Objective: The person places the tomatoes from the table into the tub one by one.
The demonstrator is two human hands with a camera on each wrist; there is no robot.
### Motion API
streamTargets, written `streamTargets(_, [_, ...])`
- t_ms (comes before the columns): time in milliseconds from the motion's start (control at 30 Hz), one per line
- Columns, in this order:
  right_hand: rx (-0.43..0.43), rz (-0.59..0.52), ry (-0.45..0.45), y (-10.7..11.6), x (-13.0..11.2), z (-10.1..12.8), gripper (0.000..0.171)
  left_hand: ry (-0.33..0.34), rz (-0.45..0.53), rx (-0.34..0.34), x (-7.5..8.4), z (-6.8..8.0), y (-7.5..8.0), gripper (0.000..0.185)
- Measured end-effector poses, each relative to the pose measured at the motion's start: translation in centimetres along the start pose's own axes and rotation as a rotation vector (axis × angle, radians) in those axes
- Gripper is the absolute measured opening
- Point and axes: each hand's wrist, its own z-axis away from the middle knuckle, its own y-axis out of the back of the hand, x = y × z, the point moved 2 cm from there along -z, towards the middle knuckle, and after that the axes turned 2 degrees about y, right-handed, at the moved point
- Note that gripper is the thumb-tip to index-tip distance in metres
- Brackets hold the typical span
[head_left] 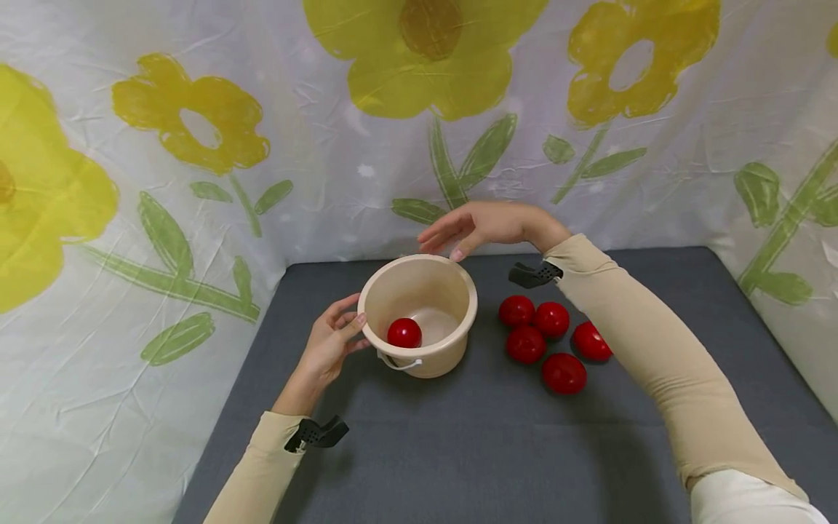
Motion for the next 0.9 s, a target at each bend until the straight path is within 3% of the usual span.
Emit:
streamTargets(400, [0.188,-0.079,-0.018,0.1,7.2,8.4,0.062,0.003,0.005,0.01,-0.1,-0.1,0.0,0.052])
streamTargets(567, [0.279,-0.051,-0.095,-0.1,10.1,11.5,0.062,-0.003,0.014,0.006,-0.1,-0.2,-0.1,0.052])
streamTargets(900, [0.338,-0.039,-0.224,-1.6,15.3,15.2,0.063,-0.004,0.027,0.003,-0.2,-0.1,-0.1,0.052])
